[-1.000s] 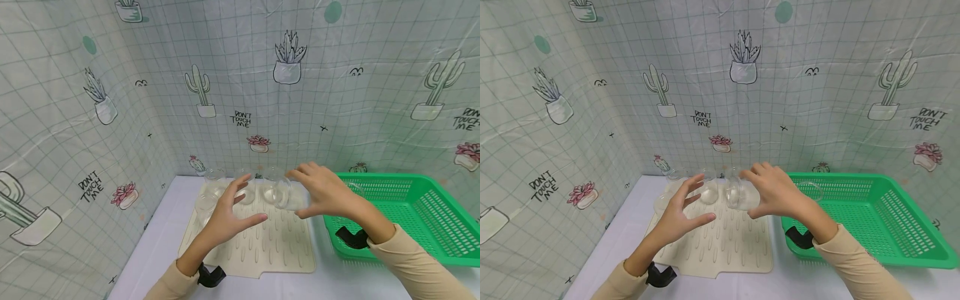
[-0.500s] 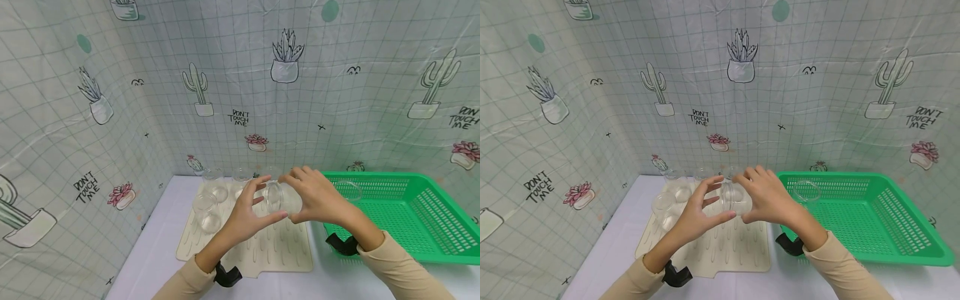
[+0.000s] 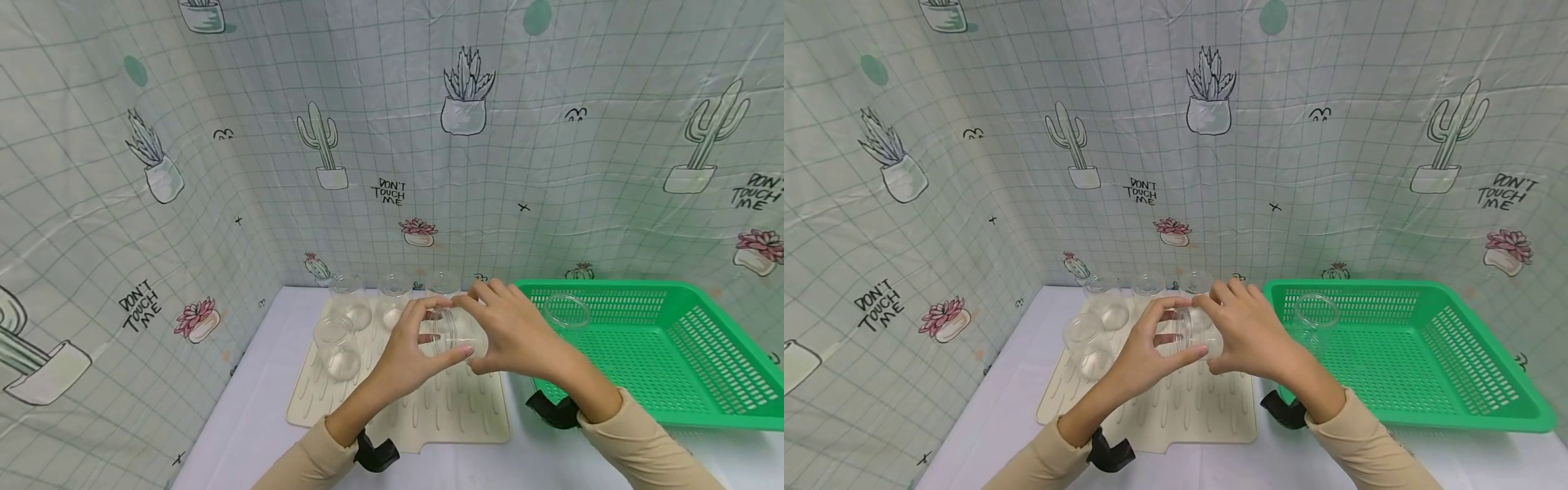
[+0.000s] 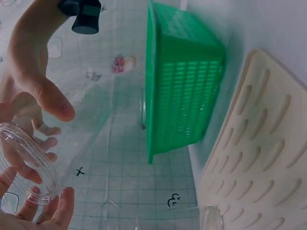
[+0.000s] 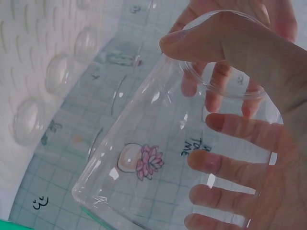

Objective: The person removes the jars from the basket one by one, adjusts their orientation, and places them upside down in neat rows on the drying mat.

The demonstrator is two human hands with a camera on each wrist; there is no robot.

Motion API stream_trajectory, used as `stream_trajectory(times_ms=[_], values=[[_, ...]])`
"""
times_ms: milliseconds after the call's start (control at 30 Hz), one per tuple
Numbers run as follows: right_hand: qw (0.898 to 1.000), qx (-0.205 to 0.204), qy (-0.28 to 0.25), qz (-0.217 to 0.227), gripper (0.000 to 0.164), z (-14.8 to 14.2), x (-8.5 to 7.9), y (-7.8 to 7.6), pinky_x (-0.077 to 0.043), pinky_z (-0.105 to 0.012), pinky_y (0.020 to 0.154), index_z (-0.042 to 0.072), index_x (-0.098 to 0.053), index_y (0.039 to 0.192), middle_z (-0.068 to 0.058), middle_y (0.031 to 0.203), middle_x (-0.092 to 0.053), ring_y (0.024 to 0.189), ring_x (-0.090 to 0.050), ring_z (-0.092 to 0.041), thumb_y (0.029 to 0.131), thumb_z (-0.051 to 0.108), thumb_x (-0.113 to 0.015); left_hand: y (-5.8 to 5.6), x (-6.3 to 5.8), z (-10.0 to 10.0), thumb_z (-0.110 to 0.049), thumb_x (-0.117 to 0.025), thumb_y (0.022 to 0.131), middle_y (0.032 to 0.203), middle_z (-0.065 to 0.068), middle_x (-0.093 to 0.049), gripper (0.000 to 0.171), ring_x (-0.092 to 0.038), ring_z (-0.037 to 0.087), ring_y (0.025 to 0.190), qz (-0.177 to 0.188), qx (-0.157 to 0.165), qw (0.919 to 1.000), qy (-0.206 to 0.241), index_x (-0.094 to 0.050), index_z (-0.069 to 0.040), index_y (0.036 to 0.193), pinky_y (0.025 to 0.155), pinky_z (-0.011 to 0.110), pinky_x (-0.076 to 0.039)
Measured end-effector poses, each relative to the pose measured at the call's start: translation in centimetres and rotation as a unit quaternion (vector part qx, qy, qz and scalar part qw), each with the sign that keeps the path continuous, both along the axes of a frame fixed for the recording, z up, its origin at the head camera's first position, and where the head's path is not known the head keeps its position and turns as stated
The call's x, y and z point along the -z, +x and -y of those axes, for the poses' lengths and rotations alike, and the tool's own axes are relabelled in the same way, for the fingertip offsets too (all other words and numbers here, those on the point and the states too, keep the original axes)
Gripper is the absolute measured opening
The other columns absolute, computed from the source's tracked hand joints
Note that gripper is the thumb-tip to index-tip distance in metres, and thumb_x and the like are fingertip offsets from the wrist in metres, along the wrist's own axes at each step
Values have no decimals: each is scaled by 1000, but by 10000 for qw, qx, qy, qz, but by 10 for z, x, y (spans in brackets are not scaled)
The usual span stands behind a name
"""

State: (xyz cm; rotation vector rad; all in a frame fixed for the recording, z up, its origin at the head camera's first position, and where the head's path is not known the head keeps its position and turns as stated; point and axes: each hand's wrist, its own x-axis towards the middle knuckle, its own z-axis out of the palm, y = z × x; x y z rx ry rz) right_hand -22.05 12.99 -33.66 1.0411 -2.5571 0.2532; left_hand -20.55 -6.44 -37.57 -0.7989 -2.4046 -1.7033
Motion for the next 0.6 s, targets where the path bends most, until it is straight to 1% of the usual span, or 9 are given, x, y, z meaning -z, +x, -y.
stream_trajectory(times_ms=[167,267,400,500,600], values=[[10000,-28,12,-39,78,1,2,1,-36,-32,73,16,-57,115,3,97,-48,87,-44,-19,44,39,-83,-1,2,0,-41,-72,77,126,-14,-40,59,-44,19,111,131,25,9999,68,-42,-31,126,82,32,-50],[10000,-53,-30,-73,77,0,3,1,-36,-32,73,16,-58,113,3,97,-49,88,-44,-19,44,39,-83,-1,2,0,-40,-73,77,125,-14,-41,58,-46,22,111,149,38,9998,123,-43,-31,125,81,30,-50],[9998,-103,-163,-70,77,-1,3,2,-37,-33,75,18,-57,114,4,100,-49,90,-44,-19,45,42,-84,-2,3,1,-39,-73,77,126,-11,-43,57,-47,25,110,137,89,9997,192,-44,-30,125,82,30,-50],[9993,-142,-341,-23,79,-4,3,3,-36,-33,77,20,-57,117,6,103,-50,93,-44,-17,47,47,-84,0,1,2,-36,-73,77,126,-7,-43,57,-46,23,111,144,117,9996,209,-44,-27,126,83,30,-50],[9980,-201,-597,92,83,-8,2,3,-35,-33,78,22,-56,121,8,107,-51,96,-44,-14,49,55,-83,4,-7,3,-30,-73,79,127,-1,-44,57,-46,21,111,186,165,9993,280,-44,-21,127,84,33,-50]])
